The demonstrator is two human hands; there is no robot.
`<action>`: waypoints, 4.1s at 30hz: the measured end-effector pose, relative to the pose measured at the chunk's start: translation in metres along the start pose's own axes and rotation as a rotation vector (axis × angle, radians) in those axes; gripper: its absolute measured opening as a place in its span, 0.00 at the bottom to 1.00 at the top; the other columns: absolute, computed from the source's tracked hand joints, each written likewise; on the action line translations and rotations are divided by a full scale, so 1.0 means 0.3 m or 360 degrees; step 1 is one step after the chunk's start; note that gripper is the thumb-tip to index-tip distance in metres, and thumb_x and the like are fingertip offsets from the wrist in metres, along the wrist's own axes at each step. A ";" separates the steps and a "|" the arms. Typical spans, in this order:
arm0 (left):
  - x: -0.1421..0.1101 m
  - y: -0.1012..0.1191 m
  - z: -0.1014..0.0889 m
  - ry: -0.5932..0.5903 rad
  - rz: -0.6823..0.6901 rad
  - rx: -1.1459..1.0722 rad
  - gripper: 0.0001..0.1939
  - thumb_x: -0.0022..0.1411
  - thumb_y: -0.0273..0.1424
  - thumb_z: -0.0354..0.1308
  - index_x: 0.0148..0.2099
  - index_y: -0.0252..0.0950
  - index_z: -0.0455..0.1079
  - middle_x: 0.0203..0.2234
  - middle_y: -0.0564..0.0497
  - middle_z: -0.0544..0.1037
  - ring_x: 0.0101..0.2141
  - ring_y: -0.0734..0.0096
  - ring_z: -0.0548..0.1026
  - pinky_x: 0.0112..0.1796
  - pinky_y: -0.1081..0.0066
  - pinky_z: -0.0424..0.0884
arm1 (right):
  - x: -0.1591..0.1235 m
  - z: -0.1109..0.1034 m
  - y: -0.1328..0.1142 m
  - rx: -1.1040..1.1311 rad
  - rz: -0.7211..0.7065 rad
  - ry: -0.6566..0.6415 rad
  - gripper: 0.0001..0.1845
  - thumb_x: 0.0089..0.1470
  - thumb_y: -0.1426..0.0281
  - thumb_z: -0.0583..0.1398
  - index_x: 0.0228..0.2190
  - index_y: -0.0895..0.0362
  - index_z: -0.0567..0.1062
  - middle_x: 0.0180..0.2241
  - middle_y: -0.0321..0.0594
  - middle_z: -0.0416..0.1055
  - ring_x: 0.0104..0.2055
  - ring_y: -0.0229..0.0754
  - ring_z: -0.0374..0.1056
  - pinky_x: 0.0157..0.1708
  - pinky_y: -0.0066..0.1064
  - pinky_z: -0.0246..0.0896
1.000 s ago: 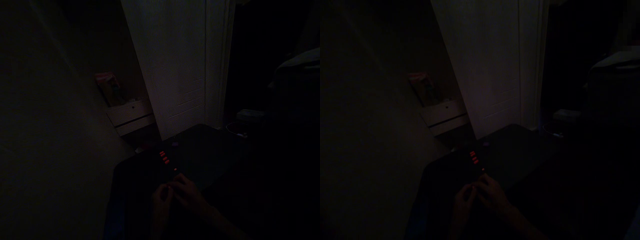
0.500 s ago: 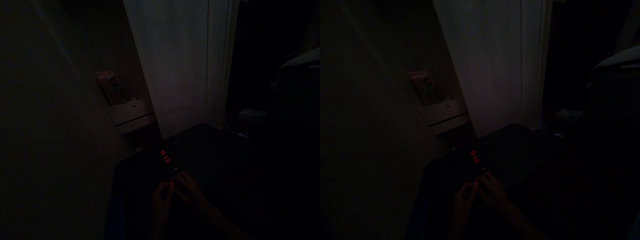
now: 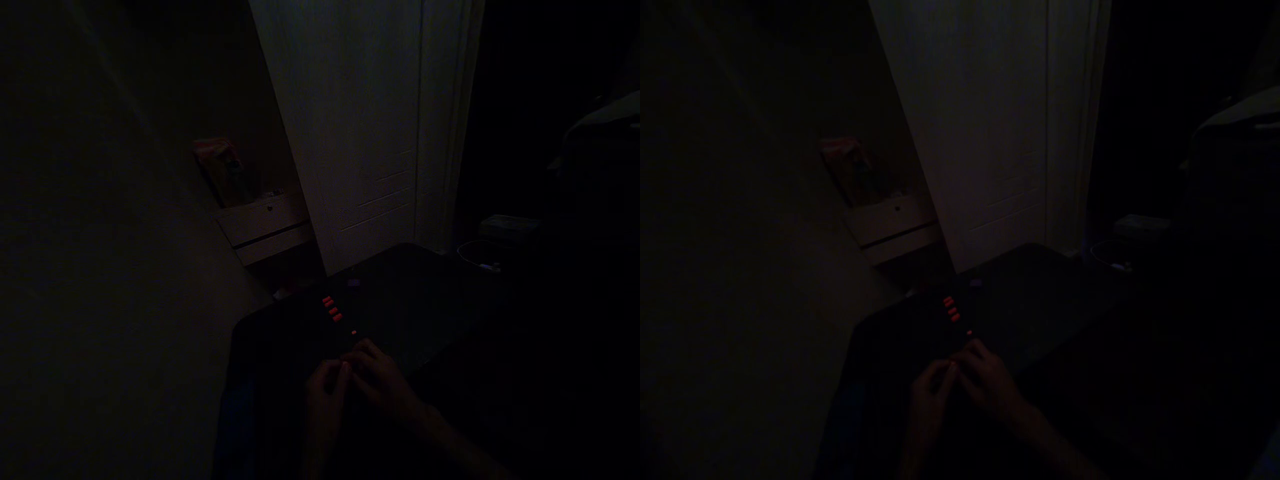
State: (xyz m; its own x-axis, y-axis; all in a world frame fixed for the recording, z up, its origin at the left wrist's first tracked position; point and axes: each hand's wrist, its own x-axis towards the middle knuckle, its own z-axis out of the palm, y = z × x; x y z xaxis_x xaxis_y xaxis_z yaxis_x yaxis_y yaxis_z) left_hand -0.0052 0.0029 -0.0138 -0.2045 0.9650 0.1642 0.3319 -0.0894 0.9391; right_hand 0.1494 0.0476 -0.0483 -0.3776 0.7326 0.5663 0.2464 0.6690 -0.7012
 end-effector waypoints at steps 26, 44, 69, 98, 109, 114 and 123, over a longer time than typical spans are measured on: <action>0.004 -0.051 0.002 0.0117 -0.0009 -0.0032 0.18 0.62 0.46 0.61 0.35 0.36 0.79 0.32 0.45 0.84 0.35 0.58 0.82 0.38 0.65 0.76 | 0.008 0.002 0.002 0.0150 0.0002 0.0073 0.10 0.66 0.68 0.61 0.47 0.52 0.78 0.44 0.43 0.76 0.44 0.43 0.76 0.43 0.31 0.73; 0.003 -0.037 0.005 0.0139 -0.0043 -0.0103 0.18 0.58 0.47 0.65 0.34 0.35 0.80 0.31 0.43 0.85 0.35 0.55 0.82 0.38 0.63 0.77 | 0.013 -0.008 -0.007 0.0159 0.0016 0.0095 0.06 0.67 0.69 0.60 0.44 0.53 0.77 0.42 0.41 0.77 0.44 0.43 0.76 0.43 0.31 0.71; 0.011 -0.037 -0.012 0.0078 -0.0081 -0.0217 0.15 0.52 0.42 0.70 0.37 0.36 0.84 0.37 0.43 0.86 0.41 0.52 0.83 0.46 0.60 0.78 | 0.011 -0.007 0.002 0.0162 0.0009 0.0095 0.08 0.67 0.64 0.60 0.42 0.53 0.77 0.41 0.41 0.76 0.42 0.42 0.75 0.42 0.31 0.71; 0.009 -0.049 -0.021 0.0266 0.0009 -0.0136 0.12 0.52 0.41 0.70 0.34 0.37 0.84 0.34 0.43 0.87 0.38 0.52 0.84 0.44 0.58 0.79 | 0.021 -0.004 -0.002 0.0243 0.0305 0.0200 0.15 0.64 0.57 0.63 0.44 0.53 0.81 0.42 0.43 0.82 0.42 0.46 0.79 0.44 0.37 0.74; 0.013 -0.050 -0.012 0.0294 -0.0147 -0.0203 0.14 0.49 0.41 0.70 0.34 0.36 0.84 0.33 0.43 0.86 0.38 0.51 0.84 0.45 0.57 0.79 | 0.022 -0.020 -0.023 0.0272 0.0256 0.0111 0.15 0.64 0.56 0.63 0.43 0.53 0.81 0.42 0.42 0.82 0.42 0.46 0.79 0.45 0.36 0.74; 0.011 -0.048 -0.012 0.0247 -0.0127 -0.0233 0.17 0.51 0.43 0.70 0.37 0.36 0.84 0.37 0.42 0.86 0.41 0.51 0.84 0.46 0.58 0.79 | 0.020 -0.009 -0.002 0.0255 0.0253 0.0074 0.15 0.64 0.56 0.62 0.43 0.53 0.81 0.42 0.42 0.82 0.42 0.46 0.78 0.44 0.36 0.74; 0.010 -0.042 -0.021 0.0136 0.0074 -0.0037 0.14 0.57 0.43 0.67 0.38 0.39 0.84 0.38 0.44 0.86 0.41 0.52 0.84 0.47 0.57 0.78 | 0.025 -0.013 -0.003 0.0275 0.0220 0.0033 0.14 0.65 0.57 0.62 0.44 0.52 0.81 0.42 0.42 0.82 0.43 0.46 0.78 0.46 0.37 0.73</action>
State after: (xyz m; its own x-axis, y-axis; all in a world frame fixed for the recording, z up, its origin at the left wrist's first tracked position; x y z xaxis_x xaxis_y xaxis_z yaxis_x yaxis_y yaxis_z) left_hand -0.0156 0.0054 -0.0233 -0.2675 0.9353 0.2319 0.3216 -0.1402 0.9364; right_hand 0.1498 0.0530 -0.0418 -0.3319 0.8194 0.4674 0.1373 0.5322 -0.8354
